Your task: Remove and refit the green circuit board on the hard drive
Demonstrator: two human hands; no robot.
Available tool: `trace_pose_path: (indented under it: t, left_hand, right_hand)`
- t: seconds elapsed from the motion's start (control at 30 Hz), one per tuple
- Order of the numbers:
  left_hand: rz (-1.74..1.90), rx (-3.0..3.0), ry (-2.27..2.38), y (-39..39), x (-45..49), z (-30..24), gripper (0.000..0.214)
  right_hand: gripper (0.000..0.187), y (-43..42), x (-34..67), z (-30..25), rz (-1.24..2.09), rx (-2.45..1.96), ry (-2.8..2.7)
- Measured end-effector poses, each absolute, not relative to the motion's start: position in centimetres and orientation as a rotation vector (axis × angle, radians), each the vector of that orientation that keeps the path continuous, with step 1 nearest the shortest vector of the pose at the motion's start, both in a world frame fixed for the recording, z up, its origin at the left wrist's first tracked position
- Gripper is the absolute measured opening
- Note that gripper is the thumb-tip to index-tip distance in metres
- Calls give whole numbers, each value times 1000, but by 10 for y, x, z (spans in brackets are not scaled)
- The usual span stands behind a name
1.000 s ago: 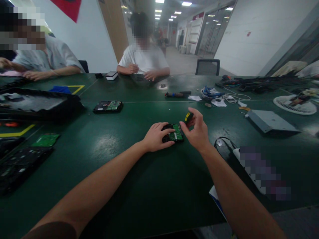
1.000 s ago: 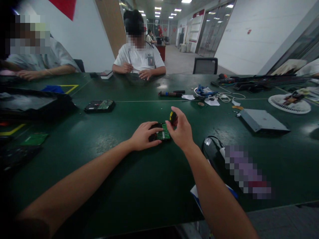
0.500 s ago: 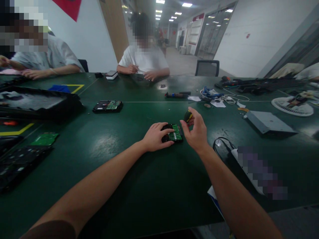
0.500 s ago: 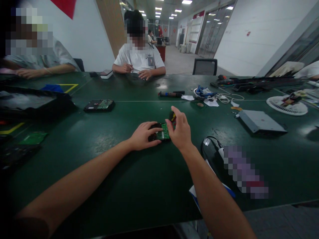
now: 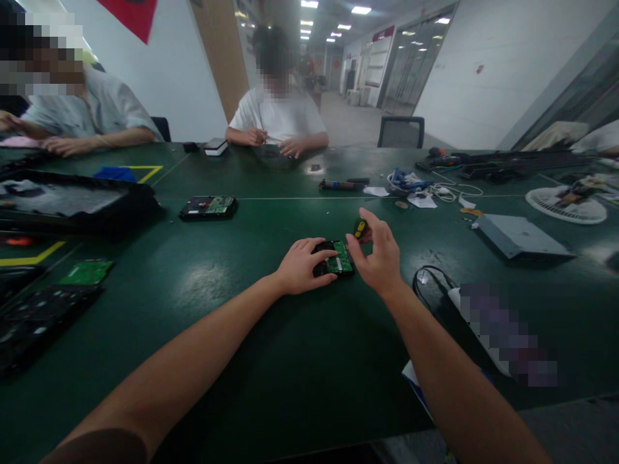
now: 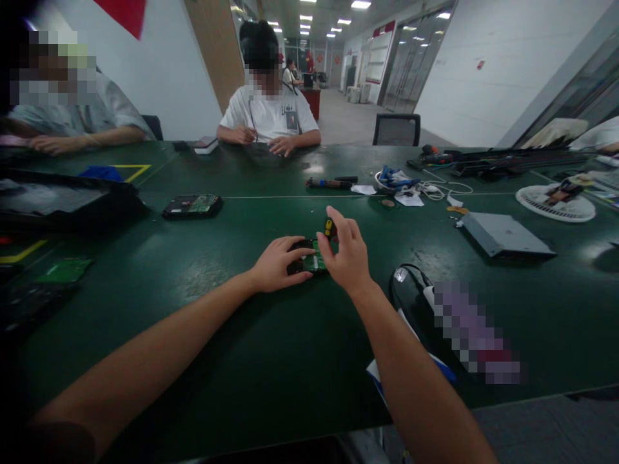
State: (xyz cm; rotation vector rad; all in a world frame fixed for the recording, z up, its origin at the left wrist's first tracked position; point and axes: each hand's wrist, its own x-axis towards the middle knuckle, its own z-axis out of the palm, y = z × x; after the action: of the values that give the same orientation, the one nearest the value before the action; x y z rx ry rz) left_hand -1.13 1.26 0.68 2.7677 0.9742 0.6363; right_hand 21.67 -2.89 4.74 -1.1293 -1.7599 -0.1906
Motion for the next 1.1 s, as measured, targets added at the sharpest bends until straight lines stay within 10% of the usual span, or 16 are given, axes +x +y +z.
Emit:
trace_pose_path:
  t: [1.1]
  left_hand:
    - [635,2756,984,10,-11,10,59]
  right_hand:
    - [53,-27,215,43,-243,-1118,-1620]
